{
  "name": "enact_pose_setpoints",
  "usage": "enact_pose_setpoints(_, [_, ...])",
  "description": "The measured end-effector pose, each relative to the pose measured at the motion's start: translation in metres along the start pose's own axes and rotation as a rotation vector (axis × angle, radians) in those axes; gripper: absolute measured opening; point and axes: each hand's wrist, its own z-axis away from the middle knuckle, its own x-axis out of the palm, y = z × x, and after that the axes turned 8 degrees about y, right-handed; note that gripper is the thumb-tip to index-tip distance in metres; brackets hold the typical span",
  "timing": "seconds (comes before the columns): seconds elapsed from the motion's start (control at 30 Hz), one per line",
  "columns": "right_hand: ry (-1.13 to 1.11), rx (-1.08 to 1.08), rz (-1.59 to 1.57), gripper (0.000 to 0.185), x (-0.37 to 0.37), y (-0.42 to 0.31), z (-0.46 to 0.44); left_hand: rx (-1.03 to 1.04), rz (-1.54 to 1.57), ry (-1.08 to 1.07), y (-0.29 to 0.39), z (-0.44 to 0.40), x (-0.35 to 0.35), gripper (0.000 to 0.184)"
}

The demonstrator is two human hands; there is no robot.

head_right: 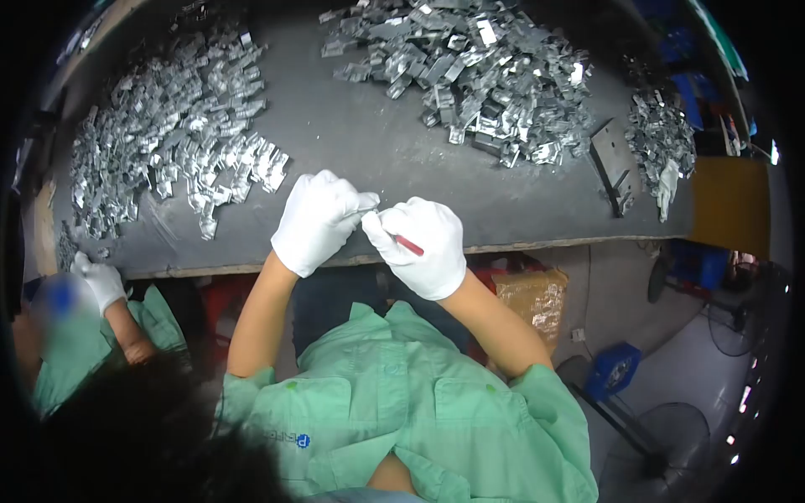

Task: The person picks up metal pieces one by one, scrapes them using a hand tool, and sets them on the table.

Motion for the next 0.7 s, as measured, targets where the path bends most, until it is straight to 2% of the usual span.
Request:
enact_pose_setpoints(0.07, [0.087, 0.28, -0.309, 0.006, 0.002, 0.011, 0.005, 0.027, -0.03, 0.054, 0.003, -0.001, -0.003, 0.018])
enact_pose_setpoints(0.13, [0.256, 0.665, -0.892, 0.01, -0.003, 0.027, 0.016, -0.065, -0.099, 0.033, -0.002, 0.003, -0.03, 0.015])
enact_pose_setpoints(0.17, [0.421, 0.832, -1.161, 0.014, -0.005, 0.035, 0.022, -0.284, -0.177, -0.012, -0.001, 0.0, -0.053, 0.008])
enact_pose_setpoints(0.2, [0.466, 0.856, -1.0, 0.02, -0.017, 0.041, 0.021, -0.218, -0.313, 0.288, -0.022, 0.012, -0.061, 0.004])
enact_pose_setpoints(0.23, [0.503, 0.883, -0.838, 0.026, -0.026, 0.046, 0.023, -0.381, -0.501, 0.488, -0.024, 0.012, -0.079, 0.011])
enact_pose_setpoints(0.3, [0.588, 0.944, -0.872, 0.03, -0.025, 0.061, 0.033, -0.38, -0.899, 0.542, -0.025, -0.004, -0.093, 0.028])
enact_pose_setpoints(0.4, [0.601, 0.987, -0.892, 0.032, -0.023, 0.068, 0.032, -0.235, -0.363, 0.484, -0.006, -0.045, -0.053, 0.028])
enact_pose_setpoints(0.5, [0.605, 0.999, -0.925, 0.031, -0.019, 0.067, 0.032, -0.268, -0.391, 0.25, 0.029, -0.095, 0.004, 0.042])
enact_pose_setpoints(0.57, [0.604, 0.991, -0.951, 0.031, -0.02, 0.07, 0.037, -0.347, -0.369, 0.194, 0.034, -0.125, 0.038, 0.052])
enact_pose_setpoints(0.63, [0.603, 0.999, -0.993, 0.028, -0.021, 0.071, 0.038, -0.47, -0.342, 0.125, 0.031, -0.146, 0.062, 0.047])
enact_pose_setpoints(0.7, [0.594, 0.996, -1.03, 0.027, -0.022, 0.069, 0.037, -0.599, -0.159, 0.156, 0.024, -0.152, 0.071, 0.043])
